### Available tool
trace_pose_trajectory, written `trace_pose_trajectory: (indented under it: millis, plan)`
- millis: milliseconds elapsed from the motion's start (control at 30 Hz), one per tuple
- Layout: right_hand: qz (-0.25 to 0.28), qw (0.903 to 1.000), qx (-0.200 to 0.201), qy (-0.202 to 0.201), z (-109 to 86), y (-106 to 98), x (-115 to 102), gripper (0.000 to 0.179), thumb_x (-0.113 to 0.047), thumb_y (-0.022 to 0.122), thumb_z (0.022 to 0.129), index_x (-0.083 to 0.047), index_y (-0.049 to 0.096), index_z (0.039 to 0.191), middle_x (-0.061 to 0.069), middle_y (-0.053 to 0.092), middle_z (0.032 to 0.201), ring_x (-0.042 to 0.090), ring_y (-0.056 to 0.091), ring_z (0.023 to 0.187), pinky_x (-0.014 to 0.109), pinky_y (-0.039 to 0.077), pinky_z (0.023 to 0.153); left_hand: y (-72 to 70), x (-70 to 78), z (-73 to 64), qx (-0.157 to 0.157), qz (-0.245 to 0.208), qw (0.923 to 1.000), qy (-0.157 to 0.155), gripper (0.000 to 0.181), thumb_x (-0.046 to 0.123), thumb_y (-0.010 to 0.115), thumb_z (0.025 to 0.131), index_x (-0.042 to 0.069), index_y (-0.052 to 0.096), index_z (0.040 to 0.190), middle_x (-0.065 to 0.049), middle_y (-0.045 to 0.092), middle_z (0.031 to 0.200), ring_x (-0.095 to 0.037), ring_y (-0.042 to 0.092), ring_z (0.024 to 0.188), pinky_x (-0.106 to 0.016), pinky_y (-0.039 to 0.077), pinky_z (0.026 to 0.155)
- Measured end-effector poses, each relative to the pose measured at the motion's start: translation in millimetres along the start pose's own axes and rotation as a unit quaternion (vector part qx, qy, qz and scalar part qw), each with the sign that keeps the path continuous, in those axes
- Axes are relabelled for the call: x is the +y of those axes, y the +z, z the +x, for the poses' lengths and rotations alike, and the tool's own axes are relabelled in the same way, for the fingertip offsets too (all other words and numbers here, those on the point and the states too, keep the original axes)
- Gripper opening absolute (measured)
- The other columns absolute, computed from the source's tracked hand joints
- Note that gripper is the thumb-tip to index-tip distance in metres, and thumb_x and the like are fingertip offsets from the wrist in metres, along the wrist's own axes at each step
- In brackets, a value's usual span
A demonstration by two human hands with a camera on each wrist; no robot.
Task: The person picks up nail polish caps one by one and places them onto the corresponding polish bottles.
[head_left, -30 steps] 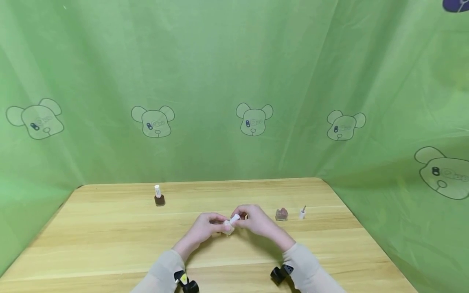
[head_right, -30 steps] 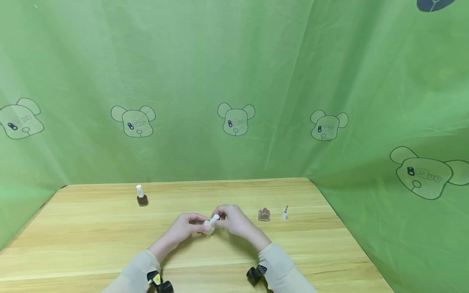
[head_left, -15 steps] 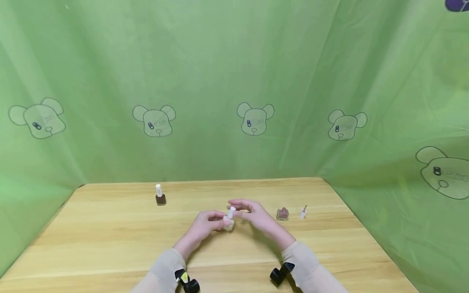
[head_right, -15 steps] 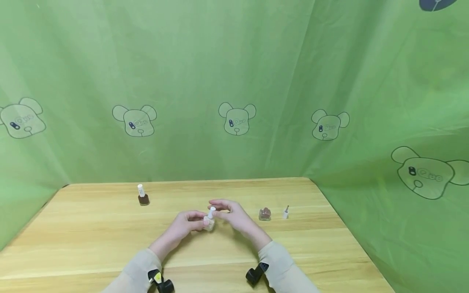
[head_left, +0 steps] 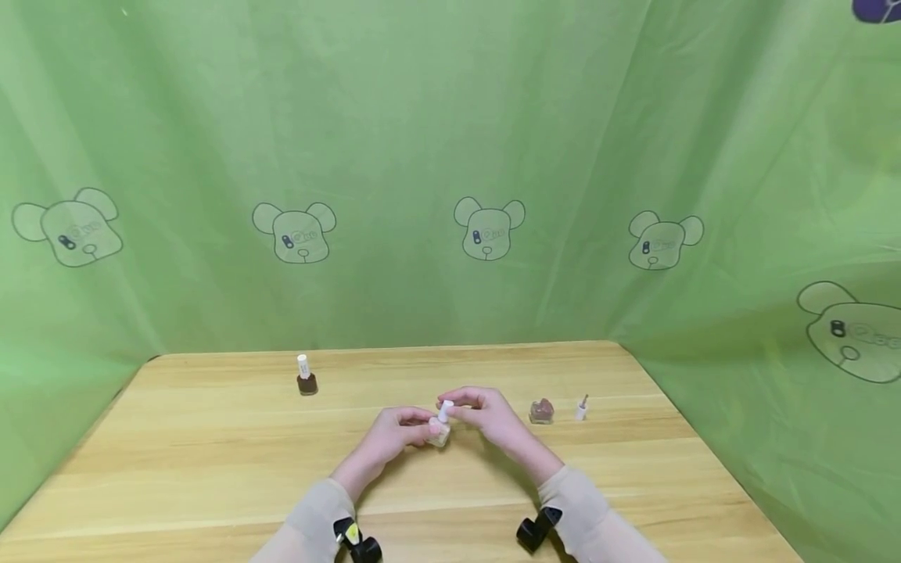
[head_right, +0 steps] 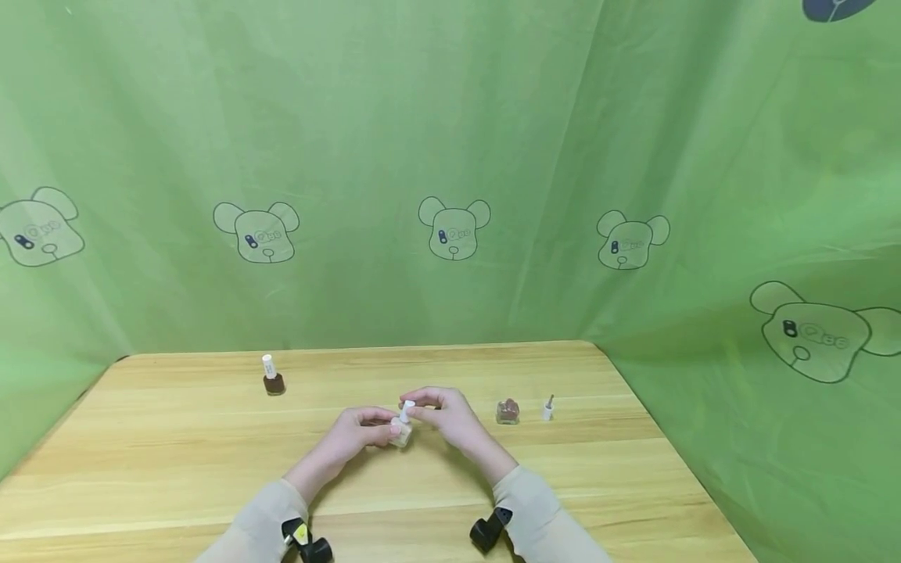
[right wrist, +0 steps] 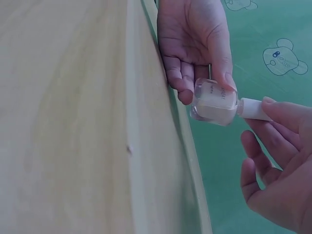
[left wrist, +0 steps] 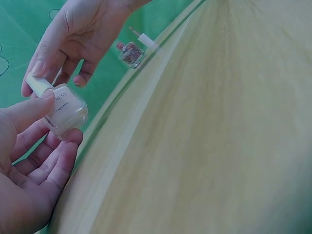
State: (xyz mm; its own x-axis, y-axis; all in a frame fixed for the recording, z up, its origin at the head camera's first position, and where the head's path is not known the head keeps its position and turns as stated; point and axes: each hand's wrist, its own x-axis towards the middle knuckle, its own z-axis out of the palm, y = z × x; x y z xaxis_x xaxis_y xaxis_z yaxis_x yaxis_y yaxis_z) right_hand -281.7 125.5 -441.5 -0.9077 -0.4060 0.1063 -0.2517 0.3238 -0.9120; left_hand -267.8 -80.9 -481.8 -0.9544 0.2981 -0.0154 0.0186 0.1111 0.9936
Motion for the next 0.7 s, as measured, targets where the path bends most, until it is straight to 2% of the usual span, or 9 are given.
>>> trace_pose_trajectory:
  millis: [167,400,567,700]
  plan:
    - [-0.014,0.9986,0.048,0.016,0.7,4,0,0.028,-0.022,0.073,0.086,-0.006,0.071,0.108,0.012,0.072,0.112,0.014,0.062,0.093,0.029,0.049,0.081,0.7,0.5,-0.6,0.001,-0.003,1.0,-0.005,0.035,0.022,0.074,0.086,0.0,0.069,0.113,-0.009,0.073,0.101,-0.01,0.063,0.078,-0.027,0.055,0.074]
    - [-0.003,0.9924,0.114,0.046,0.6,9,1,0.021,-0.017,0.08,0.078,-0.005,0.071,0.092,0.006,0.072,0.087,0.012,0.059,0.076,0.024,0.049,0.064,2.2,-2.8,1.2,0.002,0.001,1.0,0.002,0.036,0.021,0.075,0.084,-0.002,0.069,0.112,-0.011,0.073,0.102,-0.009,0.063,0.077,-0.027,0.056,0.074]
    - [0.006,0.9908,0.13,0.039,1.4,12,1,0.019,-0.013,0.081,0.077,-0.003,0.068,0.086,0.003,0.069,0.078,0.011,0.058,0.072,0.021,0.047,0.067,2.1,-3.5,2.6,0.0,-0.002,1.0,0.005,0.035,0.019,0.076,0.084,-0.002,0.069,0.11,-0.011,0.074,0.1,-0.009,0.063,0.076,-0.026,0.056,0.072]
    - [0.016,0.9915,0.123,0.041,1.6,12,2,0.021,-0.013,0.08,0.077,-0.001,0.065,0.087,0.001,0.066,0.075,0.01,0.055,0.069,0.02,0.046,0.059,1.8,-2.8,2.2,-0.002,-0.004,1.0,0.005,0.035,0.02,0.077,0.083,-0.003,0.069,0.109,-0.008,0.074,0.096,-0.01,0.063,0.075,-0.027,0.055,0.071]
